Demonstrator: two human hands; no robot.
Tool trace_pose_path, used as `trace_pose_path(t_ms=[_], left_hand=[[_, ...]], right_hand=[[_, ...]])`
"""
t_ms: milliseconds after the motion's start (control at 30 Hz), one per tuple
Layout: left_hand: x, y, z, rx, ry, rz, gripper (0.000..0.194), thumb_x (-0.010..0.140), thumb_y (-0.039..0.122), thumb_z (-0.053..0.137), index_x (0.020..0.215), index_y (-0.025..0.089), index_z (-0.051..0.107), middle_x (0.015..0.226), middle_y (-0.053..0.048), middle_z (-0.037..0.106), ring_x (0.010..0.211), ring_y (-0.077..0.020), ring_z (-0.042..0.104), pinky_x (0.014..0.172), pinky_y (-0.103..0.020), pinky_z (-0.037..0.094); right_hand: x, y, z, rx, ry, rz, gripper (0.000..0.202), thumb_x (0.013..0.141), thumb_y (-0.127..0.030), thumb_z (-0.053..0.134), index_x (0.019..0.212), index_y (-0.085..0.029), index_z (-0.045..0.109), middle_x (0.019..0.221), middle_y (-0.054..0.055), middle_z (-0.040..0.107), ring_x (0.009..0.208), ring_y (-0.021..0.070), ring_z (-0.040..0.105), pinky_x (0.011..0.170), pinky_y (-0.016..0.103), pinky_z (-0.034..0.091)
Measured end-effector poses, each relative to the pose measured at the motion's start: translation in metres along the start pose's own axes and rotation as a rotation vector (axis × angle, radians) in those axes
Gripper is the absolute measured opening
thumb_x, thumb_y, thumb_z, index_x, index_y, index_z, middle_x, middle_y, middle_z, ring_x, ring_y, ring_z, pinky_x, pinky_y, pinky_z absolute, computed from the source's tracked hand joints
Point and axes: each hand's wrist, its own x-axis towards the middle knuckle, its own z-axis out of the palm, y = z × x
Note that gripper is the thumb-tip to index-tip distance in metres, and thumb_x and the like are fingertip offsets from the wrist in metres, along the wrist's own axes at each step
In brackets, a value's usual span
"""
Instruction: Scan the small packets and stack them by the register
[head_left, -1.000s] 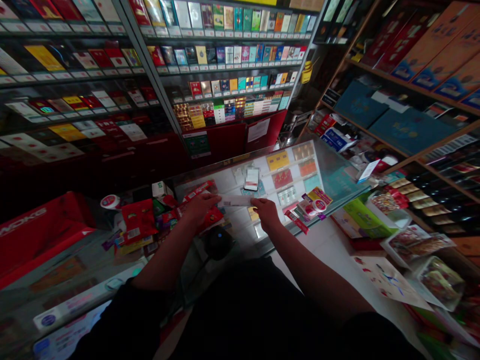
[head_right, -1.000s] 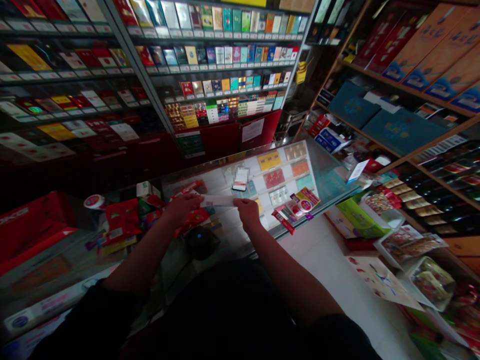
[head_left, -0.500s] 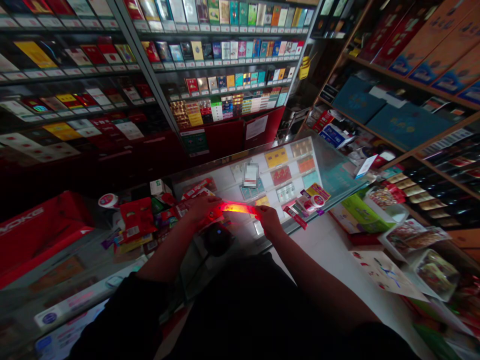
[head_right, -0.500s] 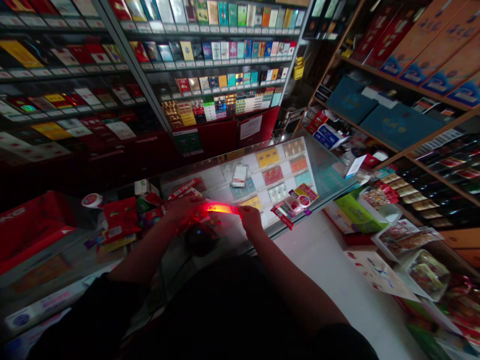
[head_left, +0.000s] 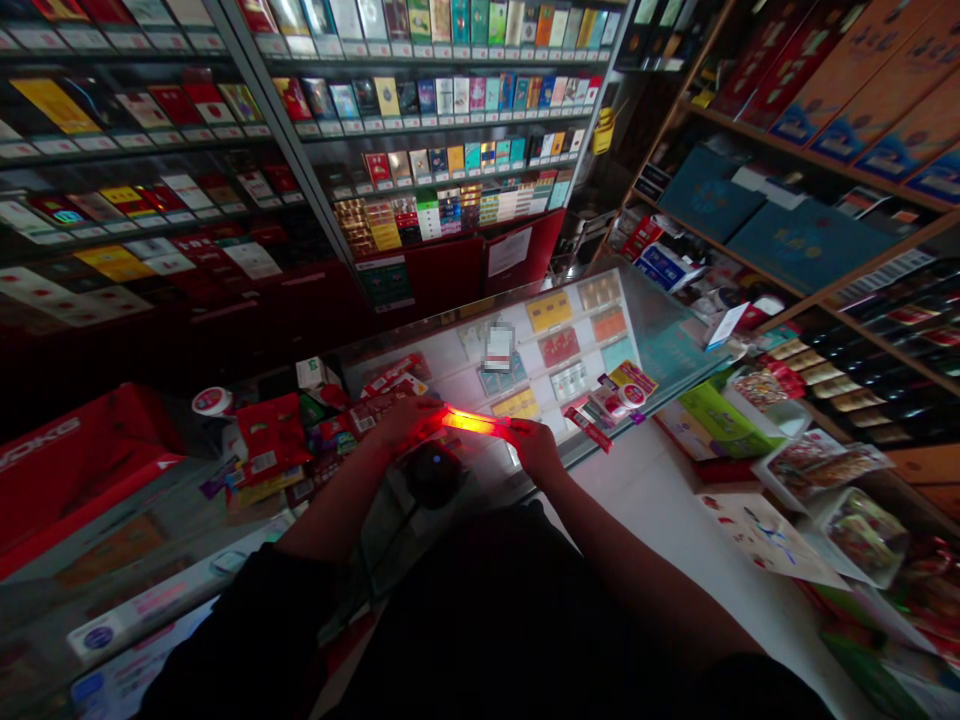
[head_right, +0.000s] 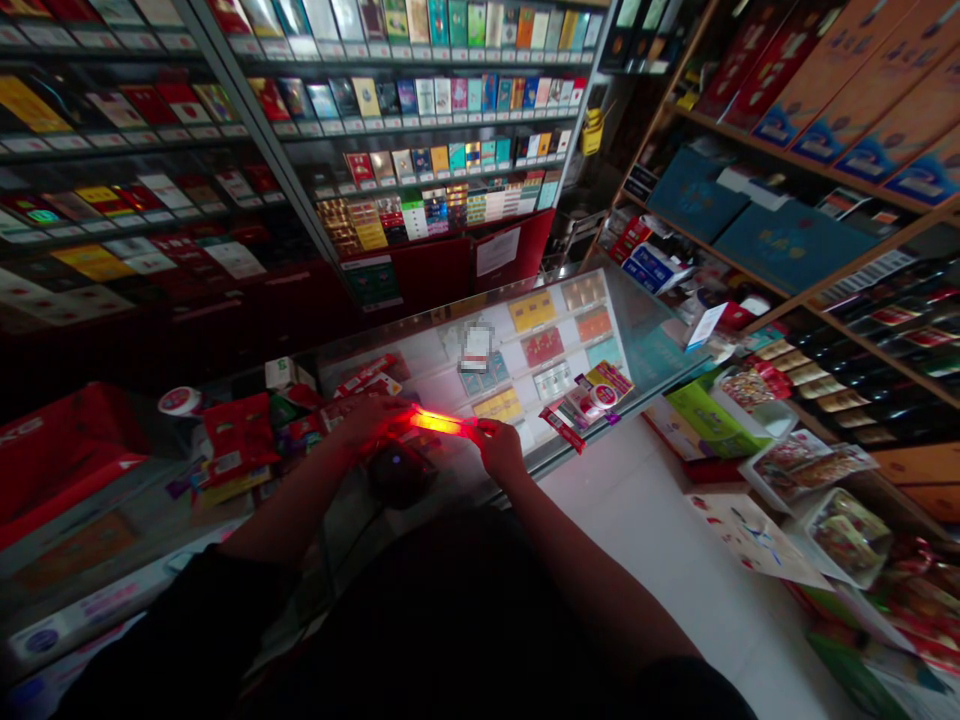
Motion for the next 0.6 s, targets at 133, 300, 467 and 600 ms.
trace_pose_path(t_ms=[133, 300, 467, 600], left_hand=[[-0.003, 0.007, 0.002, 0.127, 0.085, 0.085, 0.033, 0.066, 0.048, 0.086, 0.084, 0.021, 0.085, 0.082, -0.009, 0.080, 0.075, -0.0239, 0.068, 0.072, -0.033, 0.049], [-0.008, 0.015, 0.006, 0.143, 0.094, 0.100, 0.029, 0.068, 0.047, 0.085, 0.083, 0.022, 0.085, 0.085, -0.009, 0.080, 0.078, -0.0245, 0.069, 0.075, -0.033, 0.049], [-0.009, 0.016, 0.010, -0.006, -0.011, 0.045, 0.035, 0.064, 0.050, 0.087, 0.086, 0.022, 0.084, 0.089, -0.010, 0.080, 0.078, -0.0262, 0.070, 0.070, -0.034, 0.053], [-0.005, 0.014, 0.011, 0.008, -0.015, 0.047, 0.034, 0.066, 0.050, 0.088, 0.090, 0.025, 0.085, 0.095, -0.012, 0.081, 0.084, -0.0274, 0.071, 0.071, -0.033, 0.054]], right_hand=[[0.000, 0.001, -0.002, -0.013, 0.020, -0.010, 0.025, 0.079, -0.041, 0.070, 0.087, -0.022, 0.084, 0.086, 0.004, 0.080, 0.088, 0.0253, 0.072, 0.084, 0.034, 0.050], [0.001, 0.005, 0.000, 0.105, 0.009, 0.082, 0.029, 0.075, -0.047, 0.073, 0.076, -0.018, 0.076, 0.068, 0.002, 0.071, 0.074, 0.0219, 0.068, 0.073, 0.032, 0.050], [0.000, 0.004, 0.006, 0.496, -0.036, 0.293, 0.039, 0.065, -0.050, 0.083, 0.081, -0.018, 0.067, 0.072, 0.005, 0.073, 0.071, 0.0216, 0.073, 0.066, 0.031, 0.053], [0.000, 0.005, 0.000, 0.609, 0.003, 0.317, 0.041, 0.064, -0.048, 0.085, 0.083, -0.019, 0.064, 0.071, 0.005, 0.074, 0.068, 0.0202, 0.073, 0.063, 0.029, 0.053]])
